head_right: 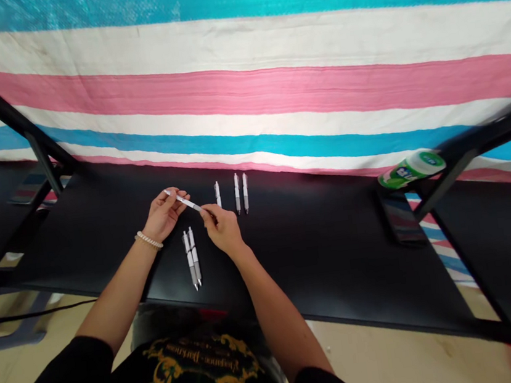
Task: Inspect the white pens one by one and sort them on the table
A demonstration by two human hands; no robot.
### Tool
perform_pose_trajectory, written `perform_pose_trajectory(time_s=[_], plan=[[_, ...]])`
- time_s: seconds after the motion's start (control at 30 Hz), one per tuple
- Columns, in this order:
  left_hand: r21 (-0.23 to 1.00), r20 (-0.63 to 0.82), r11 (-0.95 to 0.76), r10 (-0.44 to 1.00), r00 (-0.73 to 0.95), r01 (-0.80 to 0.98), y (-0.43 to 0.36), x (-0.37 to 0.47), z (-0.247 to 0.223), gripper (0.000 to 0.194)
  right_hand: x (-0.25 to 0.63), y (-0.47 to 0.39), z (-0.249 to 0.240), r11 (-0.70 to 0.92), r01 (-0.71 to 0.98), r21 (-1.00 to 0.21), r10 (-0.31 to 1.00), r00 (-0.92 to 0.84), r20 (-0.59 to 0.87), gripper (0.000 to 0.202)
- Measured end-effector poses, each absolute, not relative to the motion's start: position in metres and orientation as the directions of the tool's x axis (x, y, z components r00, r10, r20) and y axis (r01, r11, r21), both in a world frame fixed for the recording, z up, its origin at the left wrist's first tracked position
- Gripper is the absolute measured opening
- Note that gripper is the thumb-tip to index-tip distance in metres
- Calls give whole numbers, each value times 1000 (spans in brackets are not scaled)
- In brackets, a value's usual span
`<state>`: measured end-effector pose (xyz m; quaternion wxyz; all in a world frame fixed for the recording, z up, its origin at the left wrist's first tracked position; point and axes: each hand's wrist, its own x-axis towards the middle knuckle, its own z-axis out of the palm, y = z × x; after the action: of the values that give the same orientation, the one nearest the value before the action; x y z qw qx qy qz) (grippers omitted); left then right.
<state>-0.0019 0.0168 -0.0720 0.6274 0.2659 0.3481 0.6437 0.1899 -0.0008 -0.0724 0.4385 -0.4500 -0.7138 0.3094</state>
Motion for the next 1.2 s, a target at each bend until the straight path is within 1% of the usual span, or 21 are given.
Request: perform_pose_trajectory(time_s=[0.07,0.2,0.27,0.4,0.47,0.53,0.57,0.67,0.73,0.83,0.9,1.03,1.2], plan=[[784,-96,37,993,-63,-620,17,-2,-72,26,189,-2,-74,388,393,-834,921,-210,329,31],[787,-86,22,994,-74,-617,17,-2,-72,26,187,-3,-77,396,410,-821,918,-157,365,34],[784,-75,19,995,-64,-620,17,-1,-72,26,187,-3,-78,410,416,-812,912,-189,364,27],[770,-66,35,998,-25,-637,15,2,-67,29,186,-5,-78,424,456,-782,905,-253,343,27],[731,-76,51,997,-6,-681,14,3,-62,28,185,-8,-75,455,443,-773,886,-313,342,30],[655,-103,88,994,26,-750,13,1,-57,23,183,-11,-72,492,406,-771,860,-365,357,34],[613,-125,115,991,47,-782,12,-2,-55,24,183,-12,-70,504,394,-769,852,-374,367,35],[521,-191,179,977,90,-834,10,-15,-52,50,182,-13,-69,502,441,-744,862,-320,392,35],[501,-209,187,974,92,-845,8,-22,-51,57,182,-12,-70,494,495,-714,869,-268,416,38],[516,-226,205,969,99,-832,7,-25,-50,53,181,-12,-72,503,532,-682,857,-205,472,42],[533,-243,197,967,75,-823,6,-22,-48,51,180,-12,-73,503,533,-680,853,-178,491,42],[517,-213,113,977,0,-849,5,-20,-47,55,179,-12,-72,472,527,-707,870,-150,469,43],[476,-180,80,984,-8,-876,6,-25,-52,52,177,-13,-70,453,519,-725,884,-158,439,40]])
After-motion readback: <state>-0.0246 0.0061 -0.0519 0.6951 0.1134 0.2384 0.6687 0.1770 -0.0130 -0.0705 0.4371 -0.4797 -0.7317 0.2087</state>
